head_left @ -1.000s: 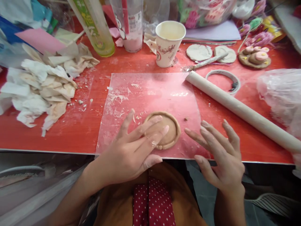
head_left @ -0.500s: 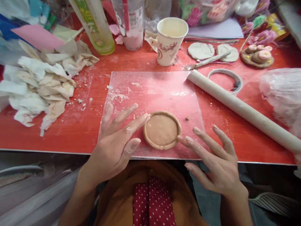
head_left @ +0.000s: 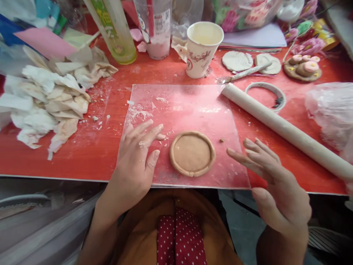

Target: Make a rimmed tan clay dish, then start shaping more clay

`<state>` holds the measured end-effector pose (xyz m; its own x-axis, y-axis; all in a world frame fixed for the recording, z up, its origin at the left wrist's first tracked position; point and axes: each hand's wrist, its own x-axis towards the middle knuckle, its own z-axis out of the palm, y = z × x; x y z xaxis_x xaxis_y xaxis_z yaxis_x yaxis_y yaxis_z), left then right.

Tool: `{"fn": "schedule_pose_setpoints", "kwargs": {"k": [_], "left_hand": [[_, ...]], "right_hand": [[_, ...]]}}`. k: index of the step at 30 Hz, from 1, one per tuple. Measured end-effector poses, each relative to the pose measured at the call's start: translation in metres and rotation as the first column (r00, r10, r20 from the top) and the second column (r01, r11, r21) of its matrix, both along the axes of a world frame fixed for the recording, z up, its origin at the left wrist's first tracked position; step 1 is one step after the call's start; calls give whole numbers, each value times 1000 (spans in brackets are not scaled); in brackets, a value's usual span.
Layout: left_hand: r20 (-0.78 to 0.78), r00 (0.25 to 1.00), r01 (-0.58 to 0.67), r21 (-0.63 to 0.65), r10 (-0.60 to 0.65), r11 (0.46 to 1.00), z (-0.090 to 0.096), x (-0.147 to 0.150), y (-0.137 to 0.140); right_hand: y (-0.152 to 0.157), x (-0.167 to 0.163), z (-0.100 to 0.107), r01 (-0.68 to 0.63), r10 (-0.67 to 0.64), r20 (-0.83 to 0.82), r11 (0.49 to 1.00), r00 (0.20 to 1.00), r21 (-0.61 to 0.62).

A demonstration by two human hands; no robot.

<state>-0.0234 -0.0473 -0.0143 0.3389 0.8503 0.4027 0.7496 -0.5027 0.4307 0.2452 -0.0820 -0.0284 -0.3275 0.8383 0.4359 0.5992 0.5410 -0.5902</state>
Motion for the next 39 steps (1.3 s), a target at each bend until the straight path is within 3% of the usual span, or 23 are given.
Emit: {"fn": "schedule_pose_setpoints", "kwargs": {"k": [5, 8, 13, 18, 22, 26, 31, 35, 39], "left_hand": [[31, 998, -64, 58, 62, 996, -2, -2, -1], [98, 992, -82, 7, 81, 997, -4, -3, -3], [280, 953, -92, -98, 116, 991, -8, -2, -4], [287, 950, -87, -131, 122, 988, -7, -3, -4], [274, 952, -102, -144, 138, 984, -6, -3, -5], [276, 949, -110, -156, 150, 982, -5, -4, -5], [292, 948, -73, -178, 124, 981, -5, -4, -6], [274, 953, -80, -185, 130, 979, -5, -4, -6], [258, 958, -82, -182, 128, 980, -5, -4, -6]], "right_hand": [[24, -31, 13, -192, 186, 186, 981, 965, 18], [33, -47, 16, -256, 248, 260, 967, 933, -2], [34, -48, 16, -338, 340, 242, 940, 909, -49], [36, -47, 15, -260, 257, 226, 965, 940, -17], [39, -50, 14, -334, 332, 242, 942, 912, -34], [39, -48, 13, -215, 209, 227, 977, 951, -1], [39, -52, 14, -292, 282, 280, 956, 918, -4], [40, -54, 13, -178, 151, 307, 982, 940, 60], [39, -55, 13, -255, 213, 314, 962, 925, 100]]}}
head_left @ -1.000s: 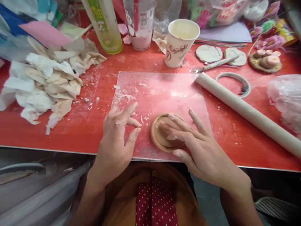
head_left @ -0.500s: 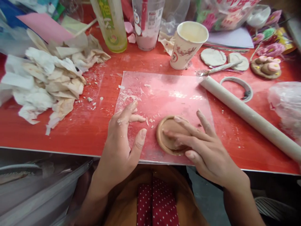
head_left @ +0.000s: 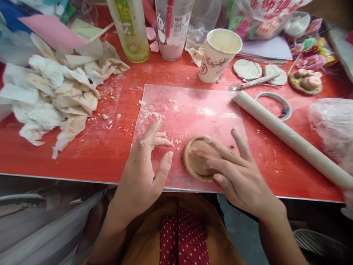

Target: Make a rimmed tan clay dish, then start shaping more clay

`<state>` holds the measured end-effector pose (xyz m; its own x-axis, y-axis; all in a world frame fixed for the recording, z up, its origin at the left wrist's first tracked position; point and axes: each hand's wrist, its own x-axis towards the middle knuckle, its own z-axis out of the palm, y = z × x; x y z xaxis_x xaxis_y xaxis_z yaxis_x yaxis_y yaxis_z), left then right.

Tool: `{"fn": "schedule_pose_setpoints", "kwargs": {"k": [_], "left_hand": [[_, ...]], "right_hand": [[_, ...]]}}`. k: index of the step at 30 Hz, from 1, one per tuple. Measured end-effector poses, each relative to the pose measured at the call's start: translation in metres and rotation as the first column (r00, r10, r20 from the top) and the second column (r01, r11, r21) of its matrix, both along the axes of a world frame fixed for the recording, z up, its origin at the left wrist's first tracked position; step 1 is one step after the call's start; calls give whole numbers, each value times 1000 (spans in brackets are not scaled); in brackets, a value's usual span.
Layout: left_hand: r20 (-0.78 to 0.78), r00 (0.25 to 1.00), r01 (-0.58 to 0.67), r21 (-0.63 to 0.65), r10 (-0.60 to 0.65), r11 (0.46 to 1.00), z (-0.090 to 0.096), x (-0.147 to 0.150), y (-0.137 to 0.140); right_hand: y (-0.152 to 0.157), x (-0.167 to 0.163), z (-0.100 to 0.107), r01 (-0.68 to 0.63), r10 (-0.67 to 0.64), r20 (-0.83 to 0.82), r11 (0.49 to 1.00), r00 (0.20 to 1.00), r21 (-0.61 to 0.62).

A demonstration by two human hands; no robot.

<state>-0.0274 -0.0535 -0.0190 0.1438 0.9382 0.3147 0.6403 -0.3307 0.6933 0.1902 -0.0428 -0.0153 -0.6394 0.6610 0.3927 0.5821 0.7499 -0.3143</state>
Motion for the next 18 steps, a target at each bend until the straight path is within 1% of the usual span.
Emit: {"fn": "schedule_pose_setpoints", "kwargs": {"k": [2, 4, 6, 7, 9, 11, 13, 16, 18], "left_hand": [[-10, 1000, 1, 7, -1, 1000, 0, 0, 0], [-15, 1000, 0, 11, 0, 1000, 0, 0, 0], [-13, 1000, 2, 11, -2, 1000, 0, 0, 0], [-11, 1000, 5, 12, -5, 1000, -1, 0, 0], [-13, 1000, 9, 17, -9, 1000, -1, 0, 0], [-23, 1000, 10, 23, -10, 1000, -1, 0, 0], [-34, 999, 6, 26, -5, 1000, -1, -1, 0], [-54, 999, 4, 18, -3, 1000, 0, -1, 0], [-64, 998, 7, 12, -6, 1000, 1, -1, 0]], "right_hand": [[-1, -1, 1, -20, 20, 28, 1000, 999, -3], [-1, -1, 1, 37, -38, 24, 999, 999, 15], [-1, 0, 0, 101, -101, -16, 994, 995, 40], [-1, 0, 0, 108, -107, -33, 993, 994, 44], [0, -1, -1, 76, -75, -33, 997, 997, 35], [0, -2, 0, 42, -42, 1, 999, 999, 20], [-1, -2, 0, 68, -69, 22, 997, 997, 32], [-3, 0, -1, 144, -141, -35, 987, 989, 77], [-4, 2, -2, 146, -141, -66, 986, 988, 82]]}}
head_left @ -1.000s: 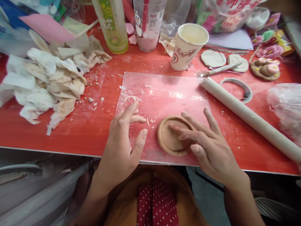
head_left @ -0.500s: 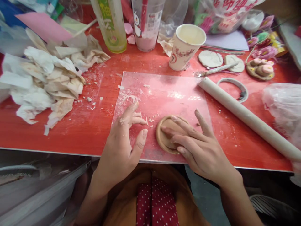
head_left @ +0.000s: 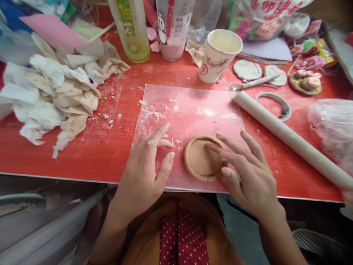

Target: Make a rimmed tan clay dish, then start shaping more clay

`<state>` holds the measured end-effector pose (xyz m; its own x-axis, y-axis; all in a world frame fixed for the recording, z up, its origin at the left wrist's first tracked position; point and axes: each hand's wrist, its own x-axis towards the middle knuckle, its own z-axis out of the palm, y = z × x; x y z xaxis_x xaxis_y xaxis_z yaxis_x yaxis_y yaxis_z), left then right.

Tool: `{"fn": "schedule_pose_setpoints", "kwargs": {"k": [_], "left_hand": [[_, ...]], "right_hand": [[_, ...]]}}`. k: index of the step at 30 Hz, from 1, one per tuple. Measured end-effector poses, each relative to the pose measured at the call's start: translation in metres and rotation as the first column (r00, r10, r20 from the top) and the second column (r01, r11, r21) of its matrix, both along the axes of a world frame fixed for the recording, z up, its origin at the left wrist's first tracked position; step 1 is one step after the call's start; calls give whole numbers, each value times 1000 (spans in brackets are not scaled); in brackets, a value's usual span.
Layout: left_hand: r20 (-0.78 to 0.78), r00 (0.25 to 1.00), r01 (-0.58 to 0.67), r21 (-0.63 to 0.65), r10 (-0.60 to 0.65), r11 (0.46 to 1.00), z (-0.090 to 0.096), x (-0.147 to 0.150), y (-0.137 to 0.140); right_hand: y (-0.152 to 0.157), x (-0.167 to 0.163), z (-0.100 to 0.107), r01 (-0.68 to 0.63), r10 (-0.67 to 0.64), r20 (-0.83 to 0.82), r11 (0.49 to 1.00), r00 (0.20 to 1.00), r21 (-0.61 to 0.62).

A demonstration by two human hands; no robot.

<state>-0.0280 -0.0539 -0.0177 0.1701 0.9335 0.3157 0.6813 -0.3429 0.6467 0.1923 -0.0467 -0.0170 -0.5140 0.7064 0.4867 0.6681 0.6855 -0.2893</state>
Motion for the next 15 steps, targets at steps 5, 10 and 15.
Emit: {"fn": "schedule_pose_setpoints", "kwargs": {"k": [5, 10, 15], "left_hand": [[-9, 1000, -5, 9, 5, 1000, 1, 1, -1], [-59, 998, 24, 42, -21, 999, 3, -1, 0], [-89, 995, 41, 64, -35, 997, 4, -1, 0]], "right_hand": [[1, -1, 0, -48, 51, 91, 998, 995, -31], [-3, 3, 0, 60, -58, -50, 997, 997, 57], [-1, 2, 0, -26, 26, 1, 1000, 1000, 0]]}}
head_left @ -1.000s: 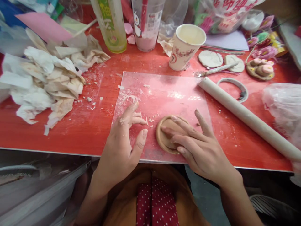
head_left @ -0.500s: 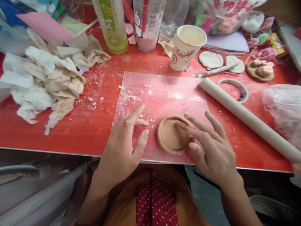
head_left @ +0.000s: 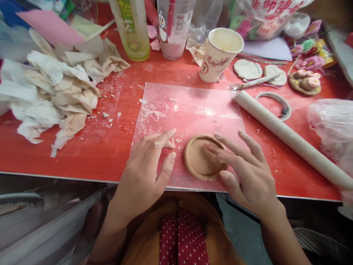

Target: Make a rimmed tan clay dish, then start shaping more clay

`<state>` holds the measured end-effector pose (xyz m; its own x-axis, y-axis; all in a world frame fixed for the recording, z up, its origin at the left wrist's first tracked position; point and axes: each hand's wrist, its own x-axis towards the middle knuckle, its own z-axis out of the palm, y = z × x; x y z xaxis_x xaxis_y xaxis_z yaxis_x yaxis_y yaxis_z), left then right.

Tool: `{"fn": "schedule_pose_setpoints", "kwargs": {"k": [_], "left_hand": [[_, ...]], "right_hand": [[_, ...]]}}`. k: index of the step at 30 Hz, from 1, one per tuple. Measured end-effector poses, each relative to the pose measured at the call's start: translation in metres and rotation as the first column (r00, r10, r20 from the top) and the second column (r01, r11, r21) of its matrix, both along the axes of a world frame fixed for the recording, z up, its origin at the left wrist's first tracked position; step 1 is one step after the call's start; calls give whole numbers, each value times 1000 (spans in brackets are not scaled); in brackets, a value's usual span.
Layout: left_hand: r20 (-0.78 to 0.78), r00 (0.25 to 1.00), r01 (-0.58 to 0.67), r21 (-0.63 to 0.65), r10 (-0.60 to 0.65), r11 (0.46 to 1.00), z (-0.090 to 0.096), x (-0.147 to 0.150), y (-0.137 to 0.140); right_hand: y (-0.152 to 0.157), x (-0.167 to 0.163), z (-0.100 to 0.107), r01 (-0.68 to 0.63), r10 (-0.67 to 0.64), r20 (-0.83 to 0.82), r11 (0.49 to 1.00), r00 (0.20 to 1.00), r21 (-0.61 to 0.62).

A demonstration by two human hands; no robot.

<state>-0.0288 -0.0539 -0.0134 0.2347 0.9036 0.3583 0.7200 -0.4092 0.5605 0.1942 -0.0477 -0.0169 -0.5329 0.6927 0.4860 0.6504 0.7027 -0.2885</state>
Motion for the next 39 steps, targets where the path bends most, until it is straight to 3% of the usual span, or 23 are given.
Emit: {"fn": "schedule_pose_setpoints", "kwargs": {"k": [3, 7, 12, 18, 23, 25, 28, 31, 34, 37, 39], "left_hand": [[1, 1000, 0, -9, 0, 1000, 0, 0, 0], [-9, 1000, 29, 6, -28, 1000, 1, 0, 1], [-7, 999, 46, 30, -46, 999, 1, 0, 1], [-16, 998, 62, 51, -61, 997, 2, 1, 2], [-21, 998, 66, 48, -66, 997, 1, 0, 3], [-20, 998, 66, 45, -65, 997, 1, 0, 2], [-17, 998, 67, 49, -67, 997, 1, 0, 2], [-19, 998, 68, 50, -67, 996, 1, 1, 2], [-17, 997, 73, 56, -73, 996, 1, 1, 3], [-11, 997, 74, 60, -73, 995, 1, 0, 3], [-10, 997, 74, 62, -73, 995, 1, 0, 2]], "right_hand": [[5, -3, 3, -82, 87, 51, 993, 995, -91], [6, 1, 5, -209, 195, -87, 953, 977, -217], [7, 4, 1, -52, 42, -57, 983, 997, -175], [8, -5, 3, -89, 96, 19, 967, 995, -240], [6, 2, 5, -185, 147, -156, 945, 977, -269], [6, 3, 4, -124, 63, -225, 955, 972, -268], [8, 2, 2, -38, -6, -166, 965, 986, -260], [9, 1, 3, -122, 104, -77, 949, 992, -292], [7, 4, 4, -269, 224, -166, 902, 960, -338], [4, 8, 2, -181, 46, -391, 931, 919, -316], [5, 9, 0, -84, -72, -422, 937, 904, -340]]}}
